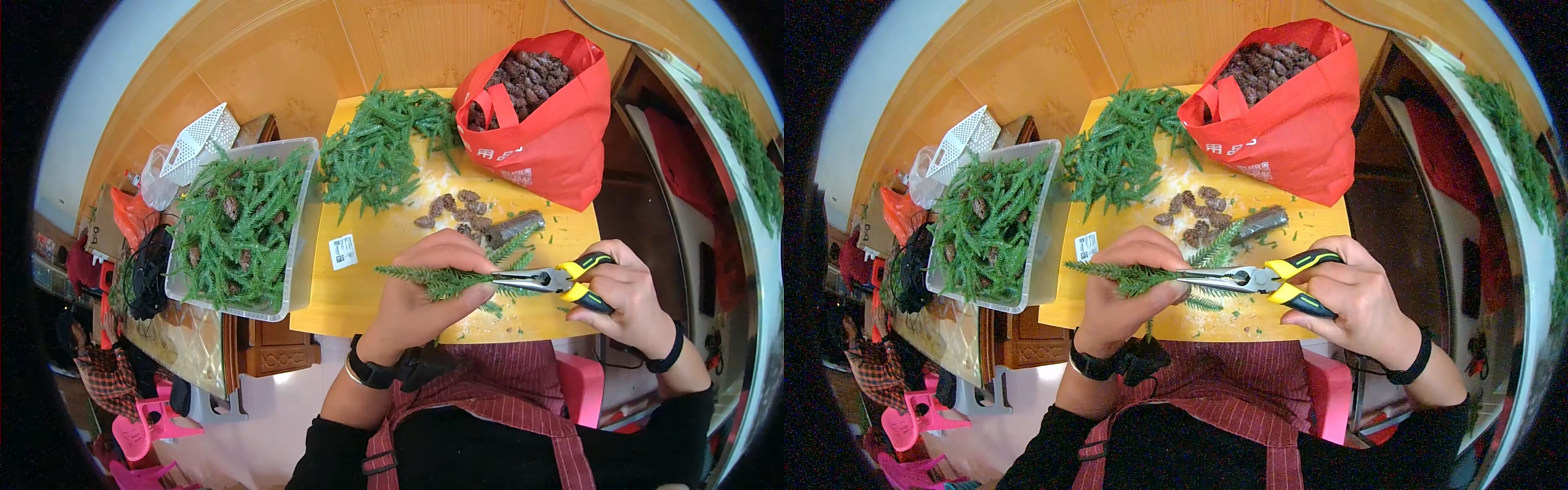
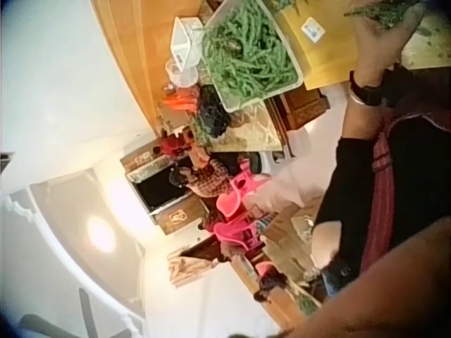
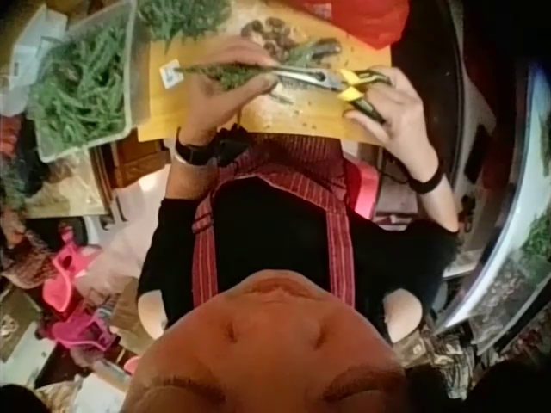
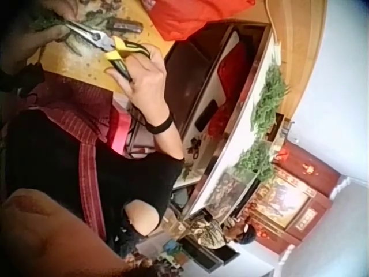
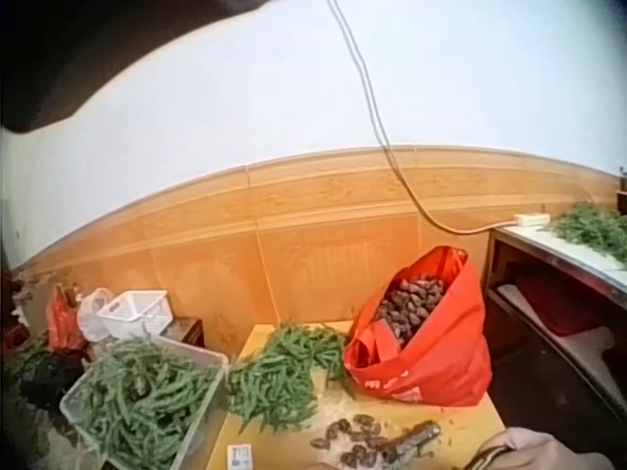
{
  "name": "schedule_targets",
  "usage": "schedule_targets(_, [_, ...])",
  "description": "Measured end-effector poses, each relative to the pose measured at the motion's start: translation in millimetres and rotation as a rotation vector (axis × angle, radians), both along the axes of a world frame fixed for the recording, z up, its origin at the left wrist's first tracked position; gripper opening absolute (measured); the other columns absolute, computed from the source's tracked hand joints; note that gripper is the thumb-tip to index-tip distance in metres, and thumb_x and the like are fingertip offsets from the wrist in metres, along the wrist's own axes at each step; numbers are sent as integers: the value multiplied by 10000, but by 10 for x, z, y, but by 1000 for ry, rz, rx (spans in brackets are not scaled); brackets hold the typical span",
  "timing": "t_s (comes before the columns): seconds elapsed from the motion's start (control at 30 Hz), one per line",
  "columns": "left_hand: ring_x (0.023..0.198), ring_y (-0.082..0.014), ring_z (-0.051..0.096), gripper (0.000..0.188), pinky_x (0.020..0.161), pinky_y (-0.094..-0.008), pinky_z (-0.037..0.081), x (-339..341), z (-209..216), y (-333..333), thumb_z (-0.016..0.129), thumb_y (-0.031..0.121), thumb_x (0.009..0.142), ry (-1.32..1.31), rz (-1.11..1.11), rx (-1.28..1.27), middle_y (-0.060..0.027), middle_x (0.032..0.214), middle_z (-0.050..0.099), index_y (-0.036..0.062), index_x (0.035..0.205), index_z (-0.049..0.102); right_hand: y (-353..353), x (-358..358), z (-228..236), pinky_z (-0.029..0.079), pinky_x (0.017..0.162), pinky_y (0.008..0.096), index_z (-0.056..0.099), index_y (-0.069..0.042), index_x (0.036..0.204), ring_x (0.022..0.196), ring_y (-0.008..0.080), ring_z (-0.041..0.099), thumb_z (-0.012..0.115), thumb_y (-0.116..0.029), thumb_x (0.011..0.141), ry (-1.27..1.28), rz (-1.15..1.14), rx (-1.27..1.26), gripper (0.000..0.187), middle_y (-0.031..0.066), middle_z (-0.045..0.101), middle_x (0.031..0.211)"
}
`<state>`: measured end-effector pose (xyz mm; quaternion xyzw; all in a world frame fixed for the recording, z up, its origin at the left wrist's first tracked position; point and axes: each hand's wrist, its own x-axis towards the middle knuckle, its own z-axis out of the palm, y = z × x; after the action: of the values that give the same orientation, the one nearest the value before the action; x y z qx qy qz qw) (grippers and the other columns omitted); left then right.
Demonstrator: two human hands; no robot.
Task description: Pruning green plant sprigs and sorting them with dried botanical items into containers.
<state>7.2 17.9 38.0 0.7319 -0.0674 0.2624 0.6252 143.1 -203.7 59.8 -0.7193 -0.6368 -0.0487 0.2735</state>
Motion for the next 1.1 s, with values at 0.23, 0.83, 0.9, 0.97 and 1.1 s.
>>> schedule_targets(0.23, [775, -191, 542, 158, 701, -288, 433, 21, -19, -7, 638, -31, 632, 5, 16, -20, -99, 797, 579, -3, 786, 620, 9, -17, -13, 438, 736, 387, 568, -1, 685, 844, 314, 548, 739, -310, 599, 6, -19, -15, 364, 108, 586, 726])
schedule_targets(0.83, [797, -180, 545, 164, 710, -284, 432, 0, -64, 18, 667, -24, 678, 41, -79, -138, -84, 831, 582, 8, 832, 619, -20, -27, -19, 444, 693, 370, 560, -22, 655, 642, 289, 530, 744, -328, 606, 50, 25, -27, 360, 88, 522, 606])
schedule_targets(0.9, [797, -179, 545, 164, 709, -282, 433, -3, -67, 15, 667, -26, 678, 54, -82, -162, -85, 831, 581, 9, 831, 619, -25, -43, -26, 445, 689, 371, 551, -24, 644, 615, 286, 522, 746, -323, 607, 28, 9, -26, 359, 87, 511, 592])
schedule_targets(0.97, [798, -179, 545, 164, 708, -280, 433, -6, -71, 10, 667, -29, 679, 66, -85, -185, -86, 832, 580, 10, 831, 620, -32, -65, -31, 447, 685, 372, 543, -25, 634, 588, 283, 514, 748, -319, 608, 6, -7, -24, 359, 85, 500, 578])
schedule_targets(1.1, [758, -194, 557, 181, 659, -291, 461, -13, -56, 11, 672, -20, 640, -33, 29, 26, -109, 815, 589, 2, 814, 627, -25, -60, -17, 438, 693, 372, 541, -28, 638, 703, 292, 528, 743, -306, 606, -22, -24, -43, 345, 84, 529, 633])
